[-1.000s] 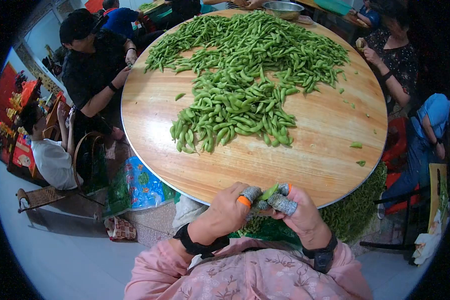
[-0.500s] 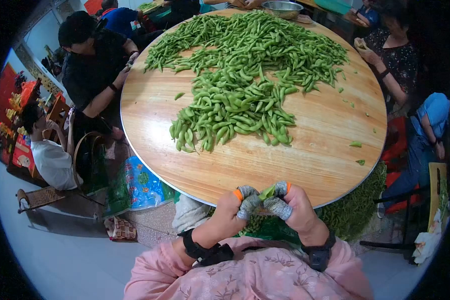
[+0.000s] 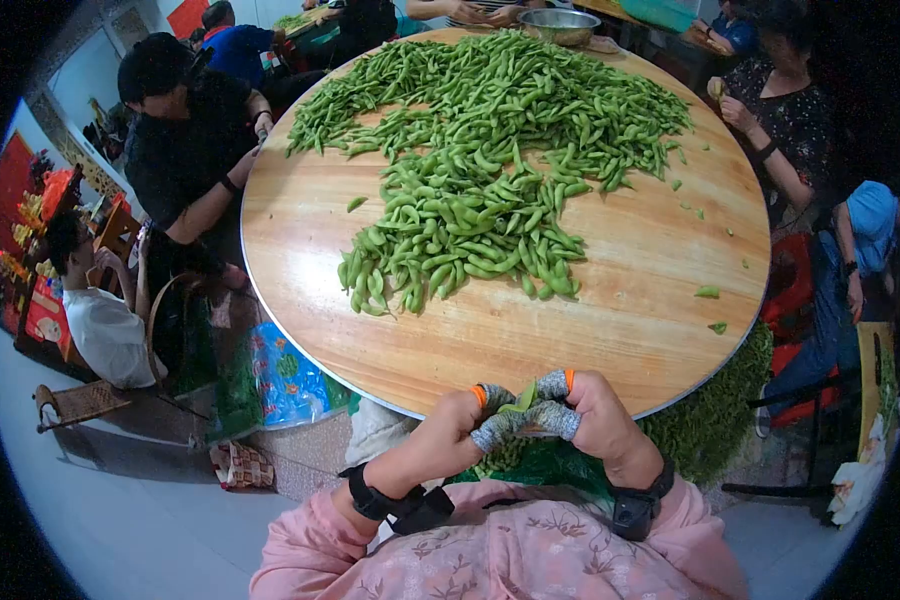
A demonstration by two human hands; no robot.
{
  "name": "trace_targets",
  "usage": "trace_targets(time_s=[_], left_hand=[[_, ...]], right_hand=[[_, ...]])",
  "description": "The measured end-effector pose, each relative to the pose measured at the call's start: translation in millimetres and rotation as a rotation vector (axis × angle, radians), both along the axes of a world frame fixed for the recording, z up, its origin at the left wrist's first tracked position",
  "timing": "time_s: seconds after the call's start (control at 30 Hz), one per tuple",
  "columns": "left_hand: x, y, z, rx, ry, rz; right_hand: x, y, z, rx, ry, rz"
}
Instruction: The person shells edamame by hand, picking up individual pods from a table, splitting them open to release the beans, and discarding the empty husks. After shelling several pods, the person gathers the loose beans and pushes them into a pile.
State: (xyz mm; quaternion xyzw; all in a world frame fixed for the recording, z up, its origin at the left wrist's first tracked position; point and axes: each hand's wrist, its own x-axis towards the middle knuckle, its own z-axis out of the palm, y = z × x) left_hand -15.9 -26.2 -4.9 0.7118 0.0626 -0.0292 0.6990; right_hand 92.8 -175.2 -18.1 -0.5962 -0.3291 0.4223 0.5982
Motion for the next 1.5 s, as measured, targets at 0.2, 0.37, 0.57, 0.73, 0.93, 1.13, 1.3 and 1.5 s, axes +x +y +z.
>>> trace_targets(time_s=[0.2, 0.37, 0.57, 0.73, 0.93, 1.13, 1.3, 1.5], left_hand=[[10.3, 2.1, -2.2, 0.274, 0.0, -0.054], [43.6, -0.4, 7.2, 0.601, -0.121, -0.034], [116.6, 6.8, 11.0, 1.069, -0.209, 0.023], [141.9, 9.7, -9.2, 1.248, -0.244, -0.095], [127.2, 16.9, -7.2, 1.226, -0.241, -0.02], [84.2, 32.1, 3.1, 0.542, -0.19, 0.086], [45.7, 22.1, 4.7, -0.147, -0.103, -0.031], [26.9, 6.8, -1.6, -0.329, -0.227, -0.005]], right_hand=[[-4.1, -4.3, 9.6, 0.033, -0.135, -0.036], [10.8, -41.1, 30.0, -0.206, -0.524, -0.279], [42.9, -149.4, 45.3, -0.777, -0.868, -0.688], [44.3, -170.3, 31.1, -0.673, -0.859, -1.037], [31.4, -102.4, 11.8, -0.215, -0.502, -0.758], [20.3, -31.4, 1.4, 0.037, -0.006, -0.414], [14.5, -6.0, 7.6, 0.196, 0.396, -0.29], [2.8, -3.5, 15.8, 0.137, 0.402, -0.182]])
